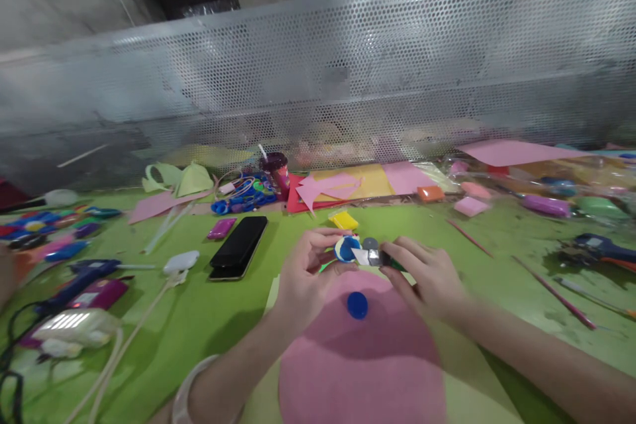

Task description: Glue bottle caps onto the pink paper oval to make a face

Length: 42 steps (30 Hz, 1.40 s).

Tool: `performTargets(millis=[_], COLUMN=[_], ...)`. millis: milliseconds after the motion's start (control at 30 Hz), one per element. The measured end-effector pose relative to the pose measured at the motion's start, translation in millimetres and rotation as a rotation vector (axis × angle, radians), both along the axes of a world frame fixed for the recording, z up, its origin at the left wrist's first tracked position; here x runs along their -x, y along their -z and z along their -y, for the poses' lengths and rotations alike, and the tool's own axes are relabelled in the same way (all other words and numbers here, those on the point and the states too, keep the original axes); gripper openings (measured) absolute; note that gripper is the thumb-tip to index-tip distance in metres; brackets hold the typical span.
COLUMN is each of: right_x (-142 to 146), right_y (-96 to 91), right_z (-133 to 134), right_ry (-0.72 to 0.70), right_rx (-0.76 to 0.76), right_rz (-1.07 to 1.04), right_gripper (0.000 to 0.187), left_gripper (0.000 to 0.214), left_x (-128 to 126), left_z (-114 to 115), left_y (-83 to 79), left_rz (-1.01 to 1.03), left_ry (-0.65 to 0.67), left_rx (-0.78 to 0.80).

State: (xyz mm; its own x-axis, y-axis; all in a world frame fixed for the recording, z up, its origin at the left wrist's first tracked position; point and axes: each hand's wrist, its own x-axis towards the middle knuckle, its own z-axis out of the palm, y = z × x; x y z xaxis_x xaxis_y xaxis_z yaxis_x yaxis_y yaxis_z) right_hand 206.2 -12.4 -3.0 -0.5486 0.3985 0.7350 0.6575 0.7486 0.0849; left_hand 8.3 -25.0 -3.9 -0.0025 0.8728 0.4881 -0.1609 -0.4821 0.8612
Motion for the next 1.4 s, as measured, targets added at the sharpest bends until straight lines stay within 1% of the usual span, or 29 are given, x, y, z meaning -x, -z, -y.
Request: performTargets(millis=[100, 200, 567, 933, 1067, 1200, 1300, 1367, 1400], right_x=[0.3, 1.0, 3.7, 6.1, 4.9, 3.3, 0.5, -1.6, -2.3], right_y=[0.9, 0.9, 0.4, -2.2, 0.4, 3.8, 3.8, 2.6, 2.0], right_z=[0.7, 1.4, 2.2, 4.7, 3.3, -0.7, -4.5, -5.8, -6.0], right_ry=[-0.015, -0.014, 0.008, 0.029, 0.043, 0.068, 0.138, 0.162, 0.152], right_rx=[0.022, 0.008, -0.041, -0.044, -0.027, 0.005, 0.057, 0.046, 0.036], right_rz=[-0.025, -0.030, -0.006, -0.028, -0.034, -0.041, -0.091, -0.136, -0.157], right_gripper=[0.020, 0.021, 0.018, 0.020, 0.019, 0.019, 0.018, 0.018, 0.019], left_gripper=[0.026, 0.027, 0.022, 0.025, 0.026, 0.028, 0.029, 0.028, 0.027], left_x=[-1.1, -2.0, 0.8, -0.9, 1.1, 3.7, 2.6, 0.2, -1.0], left_z=[-0.1, 0.2, 1.8, 2.8, 1.1, -3.1, -3.0, -1.2, -0.4], left_y=[-0.3, -0.5, -0.6, -2.8, -4.4, -5.4, -4.5, -3.3, -2.7], left_rz=[-0.007, -0.009, -0.040, -0.021, -0.016, -0.002, -0.012, -0.023, -0.024], left_ry=[-0.003, 0.002, 0.049, 0.004, -0.031, -0.072, -0.074, -0.063, -0.067], left_rx=[0.038, 0.064, 0.060, 0.062, 0.013, 0.022, 0.036, 0.035, 0.032])
